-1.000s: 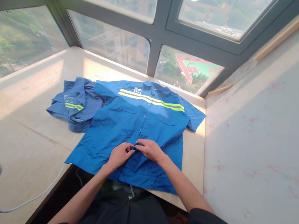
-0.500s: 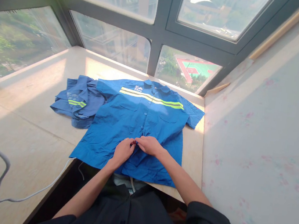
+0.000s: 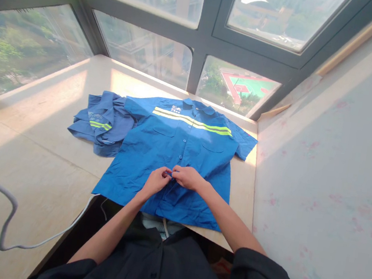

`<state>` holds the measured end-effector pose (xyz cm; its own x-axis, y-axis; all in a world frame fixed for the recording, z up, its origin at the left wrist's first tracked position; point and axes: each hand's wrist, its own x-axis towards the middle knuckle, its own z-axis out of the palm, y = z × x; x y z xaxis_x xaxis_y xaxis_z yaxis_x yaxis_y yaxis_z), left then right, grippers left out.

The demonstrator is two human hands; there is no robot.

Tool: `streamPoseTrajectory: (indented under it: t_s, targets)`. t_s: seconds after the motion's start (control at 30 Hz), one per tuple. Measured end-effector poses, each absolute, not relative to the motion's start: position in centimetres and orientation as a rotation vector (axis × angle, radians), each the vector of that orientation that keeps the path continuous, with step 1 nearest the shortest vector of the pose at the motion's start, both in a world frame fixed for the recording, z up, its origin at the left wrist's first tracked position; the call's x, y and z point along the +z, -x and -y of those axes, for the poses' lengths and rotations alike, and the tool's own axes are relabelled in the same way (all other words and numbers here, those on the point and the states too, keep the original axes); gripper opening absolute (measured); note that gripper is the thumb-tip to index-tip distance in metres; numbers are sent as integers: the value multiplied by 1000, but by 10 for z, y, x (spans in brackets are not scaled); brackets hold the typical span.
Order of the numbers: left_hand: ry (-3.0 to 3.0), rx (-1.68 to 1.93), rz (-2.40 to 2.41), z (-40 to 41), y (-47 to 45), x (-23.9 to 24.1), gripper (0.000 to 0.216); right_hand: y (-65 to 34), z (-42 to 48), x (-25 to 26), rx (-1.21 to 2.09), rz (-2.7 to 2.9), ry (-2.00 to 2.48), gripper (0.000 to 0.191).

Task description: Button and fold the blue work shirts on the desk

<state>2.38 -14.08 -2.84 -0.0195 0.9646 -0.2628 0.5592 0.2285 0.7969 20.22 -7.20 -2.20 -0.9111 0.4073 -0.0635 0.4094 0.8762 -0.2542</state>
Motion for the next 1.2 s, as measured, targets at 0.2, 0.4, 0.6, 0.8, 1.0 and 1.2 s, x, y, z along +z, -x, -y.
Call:
streamPoseTrajectory:
  t_s: [0.2,0.4,0.6,0.8,1.0,1.2]
  targets:
    - [-1273,754,-1673,137,-28,-32,19,-207,76,-29,-326,-3156,-590,21]
    - [-1015,795,-1564,134,-27,-38,11,-204,77,-32,-419,-3243,-587,21]
    - [-843,813,-1508,133,-25,-37,18,-206,77,-32,-532,-3310,-602,25]
    - [-788,827,-1453,131,-22,-36,24,-210,81,-43,-549,-3363,-699,27]
    - [-793,814,-1413,129,-18,-36,22,-212,85,-54,-485,-3394,-802,32]
    - [-807,804,-1396,129,-19,-35,19,-209,92,-57,-439,-3355,-906,36]
